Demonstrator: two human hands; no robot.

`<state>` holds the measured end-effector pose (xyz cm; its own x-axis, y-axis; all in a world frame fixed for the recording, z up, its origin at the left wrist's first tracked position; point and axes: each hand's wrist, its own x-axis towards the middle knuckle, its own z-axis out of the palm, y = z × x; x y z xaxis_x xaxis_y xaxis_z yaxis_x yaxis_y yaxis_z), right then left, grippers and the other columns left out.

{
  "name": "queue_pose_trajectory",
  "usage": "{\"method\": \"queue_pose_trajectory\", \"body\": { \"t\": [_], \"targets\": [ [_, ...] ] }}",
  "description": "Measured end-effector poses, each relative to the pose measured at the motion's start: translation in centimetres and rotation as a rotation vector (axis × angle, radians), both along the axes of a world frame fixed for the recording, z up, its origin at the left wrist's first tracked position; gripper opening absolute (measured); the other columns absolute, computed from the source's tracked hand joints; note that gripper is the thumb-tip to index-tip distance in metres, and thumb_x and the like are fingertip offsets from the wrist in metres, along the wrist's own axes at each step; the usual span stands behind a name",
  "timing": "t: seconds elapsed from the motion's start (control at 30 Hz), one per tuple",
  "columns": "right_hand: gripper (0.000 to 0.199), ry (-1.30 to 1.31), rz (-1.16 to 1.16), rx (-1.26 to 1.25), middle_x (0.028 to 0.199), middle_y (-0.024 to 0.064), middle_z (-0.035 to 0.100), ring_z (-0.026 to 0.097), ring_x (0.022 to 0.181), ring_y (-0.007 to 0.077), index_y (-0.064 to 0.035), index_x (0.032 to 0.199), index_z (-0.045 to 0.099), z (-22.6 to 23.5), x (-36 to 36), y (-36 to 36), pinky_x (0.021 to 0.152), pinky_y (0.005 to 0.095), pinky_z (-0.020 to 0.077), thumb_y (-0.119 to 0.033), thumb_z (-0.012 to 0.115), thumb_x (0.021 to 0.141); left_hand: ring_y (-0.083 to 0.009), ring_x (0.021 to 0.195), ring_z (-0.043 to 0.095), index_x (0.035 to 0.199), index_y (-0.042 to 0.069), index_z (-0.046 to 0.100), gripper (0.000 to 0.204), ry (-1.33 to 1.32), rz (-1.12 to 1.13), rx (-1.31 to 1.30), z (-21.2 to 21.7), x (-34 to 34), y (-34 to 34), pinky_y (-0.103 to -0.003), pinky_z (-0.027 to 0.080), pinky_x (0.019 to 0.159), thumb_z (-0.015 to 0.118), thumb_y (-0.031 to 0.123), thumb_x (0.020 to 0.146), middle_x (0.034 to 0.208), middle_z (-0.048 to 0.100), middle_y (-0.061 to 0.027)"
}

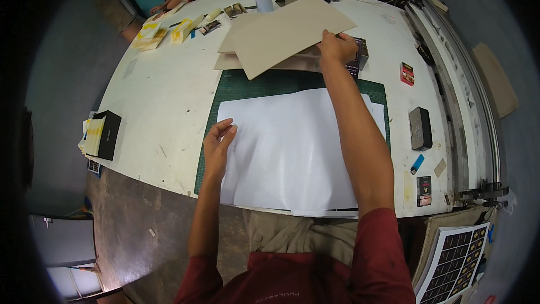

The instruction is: The person repeatedly assembles small cardboard boxes by placing a printed sheet onto a flat cardboard piece, folding the sides, and pressing the flaps to form a box. The process is repeated multiple times with new sheets and cardboard pieces.

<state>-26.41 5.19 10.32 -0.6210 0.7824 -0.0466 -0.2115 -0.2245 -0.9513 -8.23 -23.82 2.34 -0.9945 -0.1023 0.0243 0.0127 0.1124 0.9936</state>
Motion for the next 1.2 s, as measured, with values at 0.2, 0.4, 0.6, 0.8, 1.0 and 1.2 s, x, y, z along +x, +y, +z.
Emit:
{"method": "queue_pose_trajectory", "body": {
  "t": [0.2,0.4,0.6,0.8,1.0,1.2],
  "targets": [
    [0.022,-0.294,0.127,0.251,0.099,0.0231,0.064,0.069,0.084,0.0299,0.0131,0.103,0.057,0.4,-4.0,2.0,0.073,0.0415,0.0649,0.0,0.062,0.086,-0.0256,0.119,0.055,0.119,-0.004,0.062,0.042,0.031,-0.009,0.016,1.0,-2.0,1.0,-0.034,0.05,0.088,0.073,0.024,0.089,0.123,0.062,-0.0178],
    [0.024,0.062,0.027,0.519,0.091,0.0176,0.064,0.064,0.074,0.0215,0.008,0.106,0.056,1.6,-5.0,4.6,0.069,0.0363,0.0602,-0.008,0.065,0.091,-0.0218,0.11,0.06,0.118,-0.004,0.063,0.039,0.072,-0.012,0.038,0.7,-3.3,1.2,-0.031,0.05,0.086,0.073,0.021,0.09,0.114,0.064,-0.0162],
    [0.033,0.139,0.134,0.471,0.101,0.015,0.068,0.066,0.088,0.0179,0.002,0.119,0.056,6.4,6.8,10.1,0.078,0.0284,0.0528,-0.012,0.068,0.092,-0.017,0.108,0.062,0.125,-0.003,0.057,0.04,0.101,-0.193,0.302,4.3,-4.7,2.1,-0.031,0.049,0.093,0.066,0.02,0.094,0.129,0.061,-0.0177],
    [0.034,-0.088,0.276,0.382,0.103,0.0132,0.069,0.066,0.092,0.017,0.0047,0.118,0.06,3.0,15.1,12.7,0.082,0.0286,0.0521,-0.016,0.069,0.093,-0.0167,0.098,0.069,0.124,-0.004,0.054,0.04,-0.079,-0.676,0.326,5.8,-0.7,9.9,-0.028,0.055,0.085,0.07,0.005,0.089,0.11,0.07,-0.0169],
    [0.047,-0.274,0.485,0.375,0.107,0.019,0.07,0.066,0.095,0.0168,0.0106,0.129,0.05,-0.3,25.0,10.5,0.086,0.0273,0.0508,-0.016,0.067,0.094,-0.0166,0.097,0.068,0.129,-0.006,0.052,0.048,-0.187,-0.657,0.416,3.4,3.8,10.3,-0.029,0.055,0.085,0.074,0.006,0.087,0.109,0.07,-0.0155],
    [0.047,-0.338,0.425,0.334,0.103,0.0193,0.072,0.067,0.094,0.0149,0.0121,0.134,0.045,-4.7,29.2,8.5,0.084,0.0238,0.0498,-0.009,0.063,0.096,-0.0207,0.1,0.061,0.128,0.0,0.06,0.061,0.135,-0.686,-0.373,1.5,5.7,6.5,-0.035,0.051,0.087,0.084,0.023,0.077,0.114,0.068,-0.0112]
  ]
}}
